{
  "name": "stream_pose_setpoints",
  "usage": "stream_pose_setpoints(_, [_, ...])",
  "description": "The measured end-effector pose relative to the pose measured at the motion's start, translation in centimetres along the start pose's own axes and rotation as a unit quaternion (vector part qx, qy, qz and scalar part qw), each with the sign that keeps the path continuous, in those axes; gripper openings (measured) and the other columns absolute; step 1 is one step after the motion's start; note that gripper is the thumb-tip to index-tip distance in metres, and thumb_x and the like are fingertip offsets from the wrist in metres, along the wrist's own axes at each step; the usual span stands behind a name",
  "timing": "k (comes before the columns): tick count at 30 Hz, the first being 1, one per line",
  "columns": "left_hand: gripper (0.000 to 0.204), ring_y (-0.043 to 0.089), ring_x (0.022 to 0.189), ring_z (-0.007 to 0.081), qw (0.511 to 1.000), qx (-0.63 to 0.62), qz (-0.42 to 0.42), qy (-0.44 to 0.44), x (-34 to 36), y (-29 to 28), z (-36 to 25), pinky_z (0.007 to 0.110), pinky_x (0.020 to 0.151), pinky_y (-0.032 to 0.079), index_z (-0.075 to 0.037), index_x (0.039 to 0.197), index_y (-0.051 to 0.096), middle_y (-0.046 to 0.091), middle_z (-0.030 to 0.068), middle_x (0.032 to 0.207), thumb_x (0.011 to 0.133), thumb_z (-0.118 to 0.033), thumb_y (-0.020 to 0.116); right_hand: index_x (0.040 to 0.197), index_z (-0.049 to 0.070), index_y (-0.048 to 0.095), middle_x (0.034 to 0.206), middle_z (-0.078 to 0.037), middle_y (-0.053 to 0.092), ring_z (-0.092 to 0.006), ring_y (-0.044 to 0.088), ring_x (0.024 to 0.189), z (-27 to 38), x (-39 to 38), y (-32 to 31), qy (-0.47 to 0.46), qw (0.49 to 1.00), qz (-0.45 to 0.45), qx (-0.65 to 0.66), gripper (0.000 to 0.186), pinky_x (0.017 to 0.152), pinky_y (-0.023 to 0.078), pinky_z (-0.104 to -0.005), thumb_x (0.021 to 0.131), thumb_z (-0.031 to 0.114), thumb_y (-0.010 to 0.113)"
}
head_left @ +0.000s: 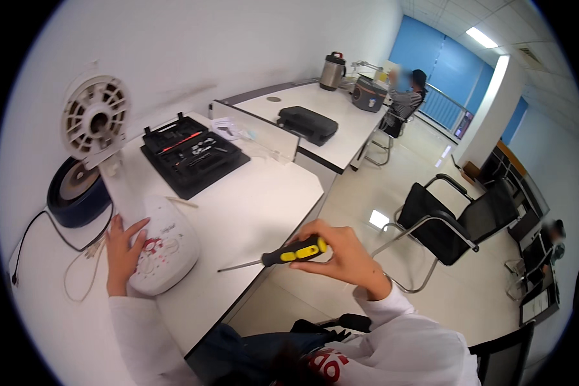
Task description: The person uses a screwdriver to remove screws from a circular blue device and then from a white fan motor housing. They manipulate the devices on a white table, removing fasteners and setting them aside.
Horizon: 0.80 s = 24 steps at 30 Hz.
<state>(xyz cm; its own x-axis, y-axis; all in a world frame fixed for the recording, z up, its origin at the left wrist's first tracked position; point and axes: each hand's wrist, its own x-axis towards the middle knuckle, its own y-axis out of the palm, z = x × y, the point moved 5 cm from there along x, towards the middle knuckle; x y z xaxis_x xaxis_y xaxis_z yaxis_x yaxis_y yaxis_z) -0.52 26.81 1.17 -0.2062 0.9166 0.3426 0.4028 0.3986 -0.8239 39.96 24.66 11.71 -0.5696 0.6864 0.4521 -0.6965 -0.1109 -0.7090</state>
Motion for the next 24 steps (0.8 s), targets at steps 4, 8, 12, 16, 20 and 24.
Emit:
stream_pose_setpoints(4, [0.025,0.039,0.129,0.0377,0.987,-0.097,-0.124,0.038,0.0,0.2,6.4,0.044,0.108,0.025,-0.014,0.1,0.074,0.05,0.0249,0.131,0.088,-0.032,0.061,0.105,0.008,0.048,0.091,-0.012,0.064,-0.0333,0.063,0.073,0.6,0.0,1.5,0.053,0.99,0.103,-0.085,0.04,0.065,0.049,-0.0388,0.078,0.022,0.074])
stream_pose_setpoints(8, [0.019,0.047,0.123,0.0337,0.954,-0.249,-0.155,0.057,1.4,1.9,8.8,0.038,0.103,0.034,-0.009,0.095,0.073,0.057,0.0214,0.124,0.087,-0.022,0.061,0.112,0.009,0.049,0.097,-0.014,0.062,-0.0326,0.063,0.083,1.4,-1.8,3.5,0.079,0.963,0.223,-0.126,0.041,0.07,0.049,-0.0394,0.078,0.016,0.071])
stream_pose_setpoints(12, [0.018,0.053,0.117,0.0338,0.94,-0.279,-0.195,0.031,-0.1,0.5,6.6,0.036,0.099,0.039,-0.006,0.094,0.072,0.058,0.0211,0.121,0.086,-0.018,0.06,0.113,0.01,0.053,0.093,-0.013,0.062,-0.0309,0.062,0.076,1.4,-3.0,5.3,0.079,0.976,0.193,-0.054,0.038,0.067,0.049,-0.0352,0.08,0.015,0.07])
stream_pose_setpoints(16, [0.025,0.053,0.116,0.0331,0.947,-0.233,-0.222,0.026,-1.8,-0.5,5.3,0.036,0.099,0.04,-0.007,0.108,0.066,0.058,0.0199,0.122,0.086,-0.016,0.06,0.114,0.007,0.055,0.083,-0.01,0.063,-0.0222,0.064,0.073,1.2,-2.5,4.0,0.093,0.994,0.057,0.023,0.038,0.065,0.049,-0.0298,0.08,0.01,0.07])
stream_pose_setpoints(20, [0.054,0.054,0.116,0.0325,0.953,-0.222,-0.208,-0.002,-2.6,-1.3,4.7,0.036,0.098,0.04,-0.01,0.137,0.043,0.057,0.0189,0.125,0.085,-0.016,0.058,0.114,0.004,0.055,0.093,-0.008,0.064,-0.0155,0.066,0.079,1.3,-0.8,0.8,0.104,0.976,-0.098,0.164,0.036,0.062,0.05,-0.0224,0.081,0.006,0.069])
stream_pose_setpoints(24, [0.073,0.053,0.117,0.0347,0.956,-0.225,-0.188,-0.02,-3.6,-1.8,3.9,0.036,0.098,0.04,-0.015,0.149,0.022,0.056,0.0202,0.127,0.085,-0.014,0.057,0.114,-0.001,0.054,0.11,-0.015,0.061,-0.0202,0.066,0.087,2.6,0.9,1.1,0.009,0.926,-0.262,0.272,0.033,0.065,0.053,-0.0232,0.084,0.004,0.066])
